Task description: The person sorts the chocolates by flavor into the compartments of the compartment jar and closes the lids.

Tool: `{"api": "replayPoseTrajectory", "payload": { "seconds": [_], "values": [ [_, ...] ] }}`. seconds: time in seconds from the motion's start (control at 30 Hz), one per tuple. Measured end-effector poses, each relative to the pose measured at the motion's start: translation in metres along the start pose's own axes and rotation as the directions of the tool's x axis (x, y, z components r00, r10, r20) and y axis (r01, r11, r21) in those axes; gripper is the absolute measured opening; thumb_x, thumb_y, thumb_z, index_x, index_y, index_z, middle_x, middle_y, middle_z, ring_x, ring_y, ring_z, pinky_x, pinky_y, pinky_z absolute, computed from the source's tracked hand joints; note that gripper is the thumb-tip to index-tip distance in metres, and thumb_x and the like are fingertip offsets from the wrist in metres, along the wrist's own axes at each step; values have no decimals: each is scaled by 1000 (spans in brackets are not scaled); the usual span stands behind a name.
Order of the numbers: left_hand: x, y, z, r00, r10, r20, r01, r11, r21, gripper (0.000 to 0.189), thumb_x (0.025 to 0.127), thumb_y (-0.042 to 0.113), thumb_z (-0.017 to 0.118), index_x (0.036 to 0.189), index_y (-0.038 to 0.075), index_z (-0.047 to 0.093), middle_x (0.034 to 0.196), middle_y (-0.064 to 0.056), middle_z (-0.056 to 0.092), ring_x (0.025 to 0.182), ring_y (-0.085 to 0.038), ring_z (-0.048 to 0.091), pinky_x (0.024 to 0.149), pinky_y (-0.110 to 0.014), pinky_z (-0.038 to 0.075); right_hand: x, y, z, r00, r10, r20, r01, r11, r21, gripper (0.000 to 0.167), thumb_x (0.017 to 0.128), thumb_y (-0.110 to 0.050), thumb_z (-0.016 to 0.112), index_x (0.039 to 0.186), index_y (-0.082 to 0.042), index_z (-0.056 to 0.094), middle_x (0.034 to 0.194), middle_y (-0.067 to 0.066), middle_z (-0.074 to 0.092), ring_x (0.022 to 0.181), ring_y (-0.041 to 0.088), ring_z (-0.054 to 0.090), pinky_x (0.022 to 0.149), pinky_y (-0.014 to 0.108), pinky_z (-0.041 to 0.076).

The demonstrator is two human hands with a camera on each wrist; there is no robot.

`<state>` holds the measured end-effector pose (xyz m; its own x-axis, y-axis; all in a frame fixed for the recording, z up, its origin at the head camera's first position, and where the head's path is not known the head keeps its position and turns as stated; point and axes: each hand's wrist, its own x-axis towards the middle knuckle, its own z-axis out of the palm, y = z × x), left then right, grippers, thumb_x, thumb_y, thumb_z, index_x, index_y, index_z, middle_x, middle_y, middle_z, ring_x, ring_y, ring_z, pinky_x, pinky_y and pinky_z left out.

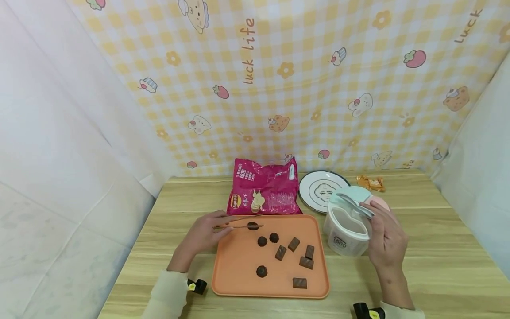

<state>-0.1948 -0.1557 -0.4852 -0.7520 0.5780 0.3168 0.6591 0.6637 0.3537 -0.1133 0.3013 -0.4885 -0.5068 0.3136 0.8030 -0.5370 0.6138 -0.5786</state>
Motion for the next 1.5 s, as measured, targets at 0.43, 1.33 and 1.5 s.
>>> {"api": "replayPoseTrajectory", "payload": {
  "seconds": [0.43, 1.33, 1.5],
  "values": [
    [-14, -24, 0, 996, -39, 79, 35, 998, 53, 30, 94, 25, 78, 124, 19, 78, 99, 7, 65, 72, -5, 51, 67, -29, 50, 1, 0, 0, 1000, 1, 0, -1, 1000, 8, 34, 106, -7, 47, 113, 17, 69, 118, 19, 72, 119, 5, 62, 101, 18, 43],
    [-17, -30, 2, 986, -83, 145, 79, 996, 32, 25, 97, 24, 74, 120, 16, 79, 103, 6, 71, 77, -6, 59, 73, -33, 53, 8, -25, 4, 1000, 13, -17, -12, 1000, 19, 33, 104, -3, 46, 109, 23, 66, 119, -3, 70, 118, 3, 61, 102, 18, 42],
    [-18, -28, 0, 986, -81, 143, 76, 996, 44, 26, 97, 25, 73, 121, 16, 79, 106, 4, 72, 85, -11, 66, 77, -36, 55, 8, -24, 4, 1000, 8, -20, -8, 1000, 5, 32, 103, -2, 47, 108, 22, 67, 119, -3, 70, 118, 1, 61, 101, 17, 42]
  ]
}}
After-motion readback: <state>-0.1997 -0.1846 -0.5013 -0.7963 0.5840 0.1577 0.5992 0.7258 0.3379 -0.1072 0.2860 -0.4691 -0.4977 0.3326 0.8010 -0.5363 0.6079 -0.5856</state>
